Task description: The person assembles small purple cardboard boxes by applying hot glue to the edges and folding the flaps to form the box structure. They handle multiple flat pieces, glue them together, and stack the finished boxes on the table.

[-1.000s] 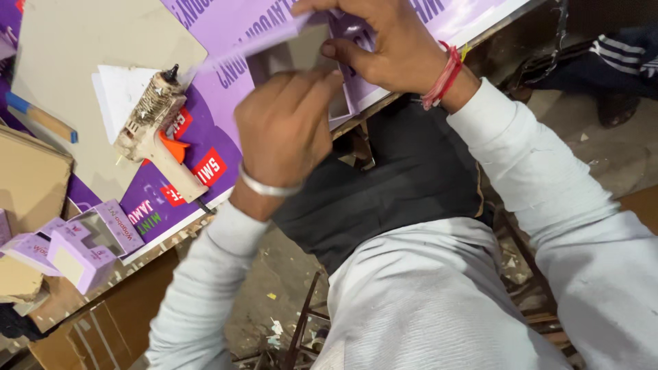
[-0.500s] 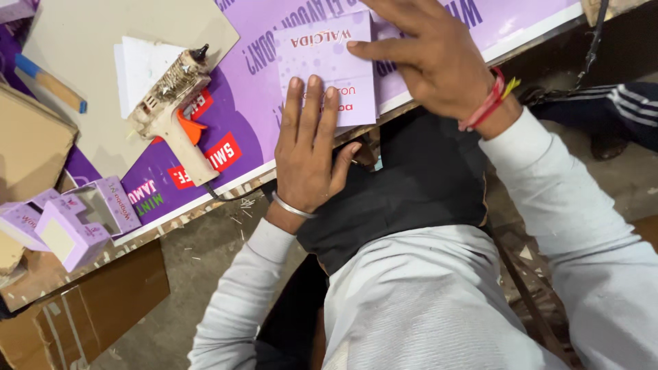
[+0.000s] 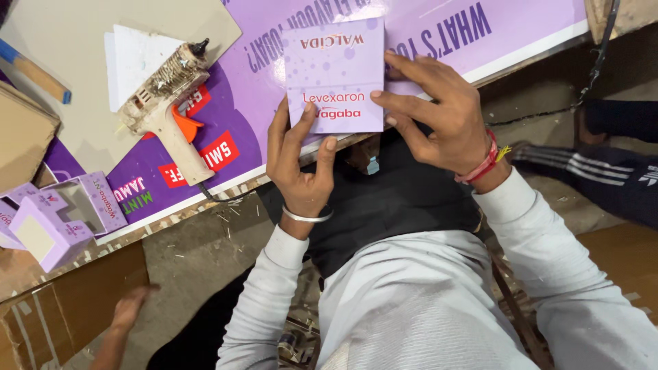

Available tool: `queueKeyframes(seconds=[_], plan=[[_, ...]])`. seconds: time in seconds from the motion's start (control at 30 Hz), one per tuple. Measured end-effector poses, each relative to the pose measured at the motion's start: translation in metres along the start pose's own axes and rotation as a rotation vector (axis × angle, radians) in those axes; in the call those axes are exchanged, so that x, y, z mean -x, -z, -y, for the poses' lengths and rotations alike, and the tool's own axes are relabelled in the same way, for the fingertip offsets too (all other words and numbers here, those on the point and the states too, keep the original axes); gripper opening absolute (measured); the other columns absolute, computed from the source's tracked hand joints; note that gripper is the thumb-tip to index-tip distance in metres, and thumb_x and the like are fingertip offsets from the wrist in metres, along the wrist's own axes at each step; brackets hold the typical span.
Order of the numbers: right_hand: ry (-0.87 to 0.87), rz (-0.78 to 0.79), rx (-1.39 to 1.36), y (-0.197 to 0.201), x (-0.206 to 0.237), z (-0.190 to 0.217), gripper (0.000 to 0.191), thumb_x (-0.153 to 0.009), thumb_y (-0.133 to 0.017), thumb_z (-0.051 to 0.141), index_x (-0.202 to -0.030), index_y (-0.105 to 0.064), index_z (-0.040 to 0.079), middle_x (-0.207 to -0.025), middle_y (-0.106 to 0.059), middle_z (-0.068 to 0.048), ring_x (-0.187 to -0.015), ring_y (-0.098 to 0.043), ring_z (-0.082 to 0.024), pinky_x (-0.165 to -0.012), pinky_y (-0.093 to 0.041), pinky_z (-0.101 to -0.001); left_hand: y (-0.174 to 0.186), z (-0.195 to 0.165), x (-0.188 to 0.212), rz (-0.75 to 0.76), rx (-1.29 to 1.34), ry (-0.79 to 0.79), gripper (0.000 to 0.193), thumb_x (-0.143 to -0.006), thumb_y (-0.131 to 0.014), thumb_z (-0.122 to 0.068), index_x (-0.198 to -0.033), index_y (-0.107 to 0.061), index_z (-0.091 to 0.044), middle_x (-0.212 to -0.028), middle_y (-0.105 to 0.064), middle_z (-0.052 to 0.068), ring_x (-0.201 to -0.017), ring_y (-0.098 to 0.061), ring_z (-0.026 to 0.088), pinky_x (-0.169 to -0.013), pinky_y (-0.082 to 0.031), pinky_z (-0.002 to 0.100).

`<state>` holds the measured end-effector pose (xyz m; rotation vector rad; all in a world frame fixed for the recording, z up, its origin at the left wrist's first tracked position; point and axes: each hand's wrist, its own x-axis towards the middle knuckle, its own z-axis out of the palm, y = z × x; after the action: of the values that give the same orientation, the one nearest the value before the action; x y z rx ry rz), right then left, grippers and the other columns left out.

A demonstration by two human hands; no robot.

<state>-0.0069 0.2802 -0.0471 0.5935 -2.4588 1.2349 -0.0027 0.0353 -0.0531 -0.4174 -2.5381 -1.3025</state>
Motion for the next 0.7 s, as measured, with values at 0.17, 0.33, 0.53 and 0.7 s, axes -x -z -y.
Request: queueKeyframes(seconds=[0.17,0.33,0.53,0.7], plan=[[-0.016,0.017,-0.036,0.001,0.003,0.005,0.044,-0.088,-0.086,0.019,-0.128,-0.071,0.008,-0.146,-0.062,-0.021,-0.127,-0.068,-0.035,-0.118,-0.048,-0.0504,-0.002,-0.004,-0.001,-0.036,0.002,0.063,0.033,-0.103,-0.075,-0.014,-0.134,-0.068,-0.006,-0.147,-0.061,0.022,-0.137,-0.062,0.034,-0.115,-0.051,0.040],[0.002,0.015,-0.011,0.000,0.004,0.006,0.052,-0.083,-0.089,0.024,-0.128,-0.069,0.006,-0.141,-0.063,-0.026,-0.125,-0.067,-0.037,-0.117,-0.047,-0.0518,-0.001,-0.008,-0.004,-0.014,0.030,0.075,0.037,-0.104,-0.073,-0.013,-0.139,-0.066,-0.005,-0.154,-0.056,0.023,-0.136,-0.063,0.034,-0.114,-0.051,0.037],[0.038,0.027,0.165,-0.014,0.012,0.006,0.073,-0.081,-0.093,0.025,-0.143,-0.056,0.011,-0.149,-0.056,-0.027,-0.124,-0.065,-0.036,-0.120,-0.039,-0.0525,-0.001,-0.008,-0.010,0.028,-0.155,-0.124,0.064,-0.084,-0.089,-0.019,-0.138,-0.057,-0.004,-0.144,-0.058,0.024,-0.142,-0.052,0.045,-0.126,-0.035,0.054],[0.033,-0.066,0.277,-0.035,0.027,0.002,0.076,-0.081,-0.086,0.009,-0.146,-0.046,0.015,-0.152,-0.055,-0.024,-0.130,-0.064,-0.035,-0.122,-0.037,-0.0542,-0.020,-0.013,0.015,-0.029,-0.216,-0.045,0.073,-0.078,-0.089,-0.017,-0.140,-0.053,-0.001,-0.146,-0.049,0.029,-0.137,-0.051,0.050,-0.121,-0.038,0.055]])
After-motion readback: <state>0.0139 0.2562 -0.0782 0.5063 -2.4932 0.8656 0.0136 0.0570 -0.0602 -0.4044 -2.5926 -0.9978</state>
